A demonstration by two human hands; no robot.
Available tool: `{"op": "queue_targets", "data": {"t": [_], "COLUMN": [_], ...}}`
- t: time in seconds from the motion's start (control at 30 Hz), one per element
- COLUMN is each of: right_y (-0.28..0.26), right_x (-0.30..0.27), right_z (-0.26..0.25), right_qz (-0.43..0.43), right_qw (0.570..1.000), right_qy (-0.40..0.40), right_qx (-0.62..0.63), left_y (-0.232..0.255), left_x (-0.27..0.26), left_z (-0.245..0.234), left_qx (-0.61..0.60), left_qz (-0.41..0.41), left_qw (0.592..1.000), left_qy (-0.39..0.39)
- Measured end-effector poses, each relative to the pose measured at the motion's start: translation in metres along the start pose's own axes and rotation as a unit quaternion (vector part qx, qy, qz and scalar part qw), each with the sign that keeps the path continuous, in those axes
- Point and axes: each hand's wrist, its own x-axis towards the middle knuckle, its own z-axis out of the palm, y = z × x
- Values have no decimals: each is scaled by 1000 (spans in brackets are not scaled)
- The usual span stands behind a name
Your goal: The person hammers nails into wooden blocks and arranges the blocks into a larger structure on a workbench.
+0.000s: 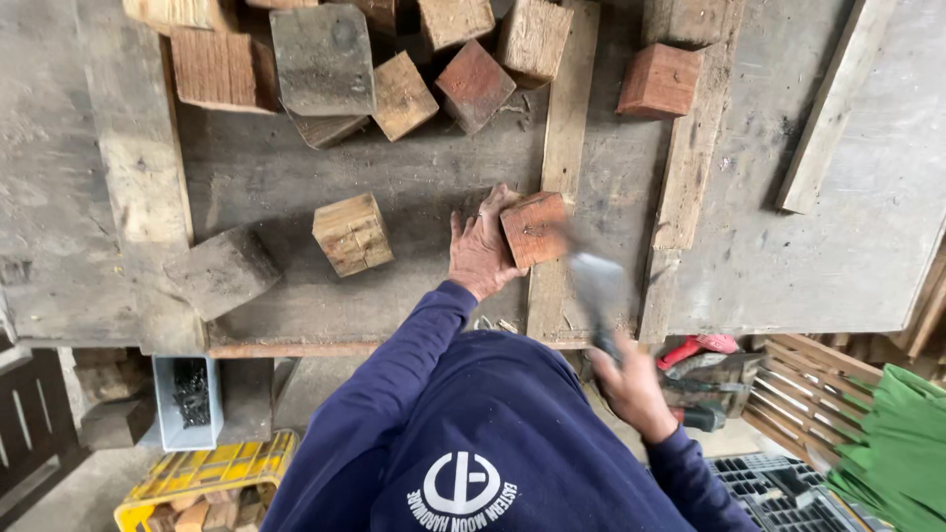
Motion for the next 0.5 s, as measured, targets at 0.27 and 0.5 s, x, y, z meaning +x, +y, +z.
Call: {"op": "queue_targets", "data": {"t": [0.27, 0.5], "right_y": [47, 96], "right_x": [0, 18], "right_z": [38, 64], "right_qz": [45, 96], "right_qw": [991, 905], "right_qy": [-22, 3], "right_qx": [122, 415], "left_y": [7, 43], "left_x": [-3, 0], "left_z": [5, -20], "left_qx": [-39, -75], "left_qz": [2, -6], "left_qw": [999, 992], "left_qy": [39, 97]}}
